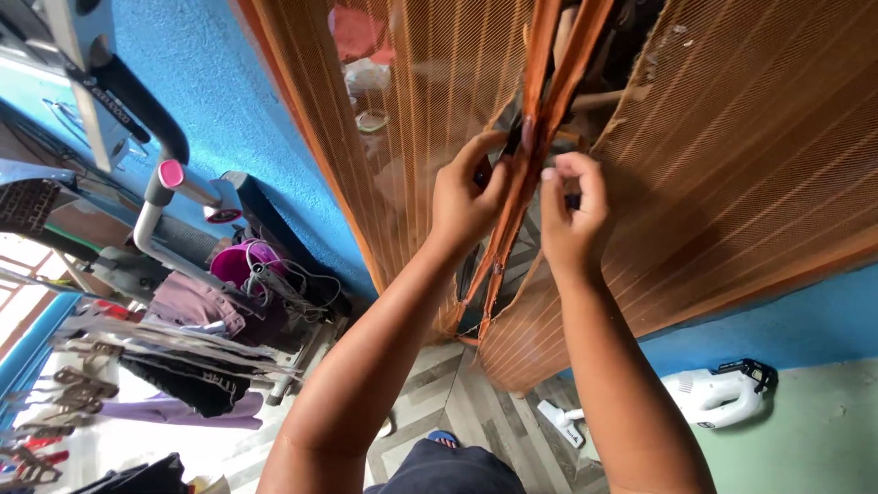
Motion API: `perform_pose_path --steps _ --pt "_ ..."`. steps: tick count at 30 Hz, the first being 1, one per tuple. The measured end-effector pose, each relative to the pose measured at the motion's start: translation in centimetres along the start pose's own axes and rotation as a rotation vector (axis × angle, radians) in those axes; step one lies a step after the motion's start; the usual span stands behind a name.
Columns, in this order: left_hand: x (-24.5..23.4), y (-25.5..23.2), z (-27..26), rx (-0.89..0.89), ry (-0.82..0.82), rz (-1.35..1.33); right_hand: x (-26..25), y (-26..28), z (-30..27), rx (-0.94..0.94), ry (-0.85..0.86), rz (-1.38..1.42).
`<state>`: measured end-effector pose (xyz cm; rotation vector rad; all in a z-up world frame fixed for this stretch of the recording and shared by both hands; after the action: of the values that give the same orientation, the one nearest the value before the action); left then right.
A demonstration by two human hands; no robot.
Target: Repairing a broken blue plastic laundry drying rack by replacing or fixing joints using a screwdriver and small components.
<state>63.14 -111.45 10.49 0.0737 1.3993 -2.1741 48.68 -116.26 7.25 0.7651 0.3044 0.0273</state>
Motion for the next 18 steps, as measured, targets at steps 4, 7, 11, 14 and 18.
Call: perform_pose_path --steps 4,7,11,14,18 --pt "-0.7 0.1 -3.3 -0.038 -0.061 -0.035 0.6 -0.3 -2.7 0.006 0.014 0.235" --pt "-1.3 3.1 -8.8 -0.035 -0.106 -0.17 2.9 1.5 -7.1 0.064 0.13 0.509" --pt "-4.6 7.4 -19.8 -0.108 -0.14 -0.263 9.0 5.3 -15.3 0.212 0.458 0.845" --pt "-8.5 12.9 -31.3 -0.372 -0.247 -0.555 14.4 7.4 -22.7 0.425 0.698 0.84" --pt "-15.6 13.9 -45.4 -0.385 -0.377 -0.584 20.2 15.1 -28.0 0.402 0.912 0.95"
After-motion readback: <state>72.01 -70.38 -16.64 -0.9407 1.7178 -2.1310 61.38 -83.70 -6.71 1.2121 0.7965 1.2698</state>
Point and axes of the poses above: each hand's wrist, its own z-axis towards the middle knuckle, its own x-axis out of the palm, y = z × x, the point moved 2 cm from there along z, towards the middle knuckle, and after that the axes turned 13 degrees about y, right-handed, at the moved point
